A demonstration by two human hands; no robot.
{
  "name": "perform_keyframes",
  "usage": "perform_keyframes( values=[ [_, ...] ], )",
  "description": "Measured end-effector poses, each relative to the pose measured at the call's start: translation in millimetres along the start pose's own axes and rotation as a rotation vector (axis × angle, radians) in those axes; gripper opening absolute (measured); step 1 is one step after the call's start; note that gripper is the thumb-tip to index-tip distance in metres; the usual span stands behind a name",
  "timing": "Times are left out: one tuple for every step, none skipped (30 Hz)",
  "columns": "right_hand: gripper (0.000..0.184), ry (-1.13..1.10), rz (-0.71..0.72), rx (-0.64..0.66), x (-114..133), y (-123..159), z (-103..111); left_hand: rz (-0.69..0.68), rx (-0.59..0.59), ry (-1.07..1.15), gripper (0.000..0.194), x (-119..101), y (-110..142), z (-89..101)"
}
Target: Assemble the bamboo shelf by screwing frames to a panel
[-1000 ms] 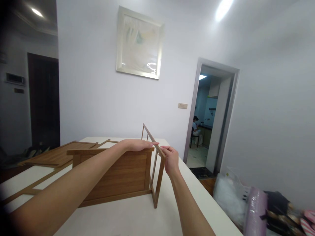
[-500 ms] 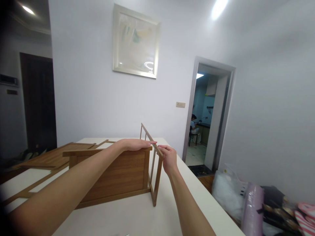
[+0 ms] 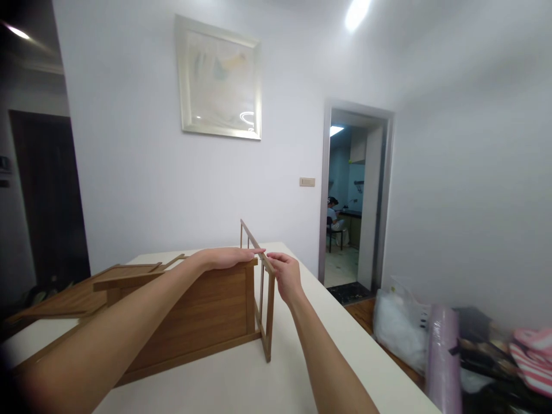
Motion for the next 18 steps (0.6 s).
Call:
perform_keyframes(
  values=[
    [0.018, -0.004, -0.002, 0.002, -0.3, -0.1, 0.2, 0.001, -0.001, 0.008, 0.06, -1.3, 1.1, -0.2],
    [0.018, -0.007, -0.004, 0.006, -0.5, -0.2, 0.4, 0.002, -0.002, 0.013, 0.06, -2.8, 2.2, -0.4],
    [0.019, -0.01, -0.006, 0.011, -0.7, -0.3, 0.4, 0.002, -0.002, 0.014, 0.06, -4.1, 3.2, -0.6],
    [0.019, -0.012, -0.008, 0.016, -0.8, -0.4, 0.5, 0.002, 0.0, 0.013, 0.06, -5.2, 4.0, -0.9],
    [0.02, -0.014, -0.009, 0.021, -0.8, -0.5, 0.6, 0.003, 0.001, 0.01, 0.06, -5.9, 4.6, -1.2],
    [0.02, -0.015, -0.01, 0.026, -0.9, -0.6, 0.7, 0.003, 0.002, 0.01, 0.06, -6.3, 4.8, -1.3],
    [0.021, -0.015, -0.01, 0.03, -0.9, -0.8, 0.8, 0.005, 0.001, 0.011, 0.06, -6.2, 4.8, -1.4],
    [0.022, -0.015, -0.009, 0.034, -0.9, -1.0, 0.8, 0.007, 0.001, 0.012, 0.059, -5.9, 4.7, -1.4],
    [0.022, -0.014, -0.007, 0.036, -0.9, -1.3, 0.8, 0.009, 0.0, 0.014, 0.059, -5.3, 4.4, -1.3],
    [0.023, -0.013, -0.005, 0.038, -0.9, -1.5, 0.8, 0.008, 0.0, 0.015, 0.059, -4.8, 4.2, -1.2],
    [0.023, -0.01, -0.001, 0.038, -0.9, -1.7, 0.8, 0.006, 0.002, 0.016, 0.059, -4.3, 4.0, -1.2],
    [0.023, -0.008, 0.002, 0.037, -0.9, -1.8, 0.8, 0.003, 0.004, 0.015, 0.059, -3.9, 3.8, -1.1],
    [0.023, -0.004, 0.006, 0.037, -1.0, -2.0, 0.7, 0.002, 0.004, 0.015, 0.059, -3.4, 3.5, -1.0],
    [0.023, -0.002, 0.009, 0.036, -1.1, -2.1, 0.6, 0.002, 0.003, 0.014, 0.059, -2.8, 3.3, -0.7],
    [0.024, 0.0, 0.011, 0.034, -1.3, -2.2, 0.5, 0.004, 0.0, 0.012, 0.06, -2.1, 2.9, -0.5],
    [0.024, 0.001, 0.011, 0.032, -1.5, -2.3, 0.5, 0.005, -0.002, 0.01, 0.06, -1.4, 2.5, -0.4],
    [0.025, -0.001, 0.009, 0.03, -1.8, -2.4, 0.4, 0.006, -0.006, 0.007, 0.06, -0.8, 2.0, -0.3],
    [0.026, -0.005, 0.006, 0.028, -2.0, -2.5, 0.4, 0.006, -0.007, 0.003, 0.06, -0.2, 1.5, -0.3]
  ],
)
Point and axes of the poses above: each hand's wrist, its own y-axis away from the middle knuckle, its own z-axis out of the back of the hand, x = y × z, the point moved 5 cm from there along -y, towards the middle knuckle, and after that the axes turned 9 degrees about z, right-handed, at the moved point
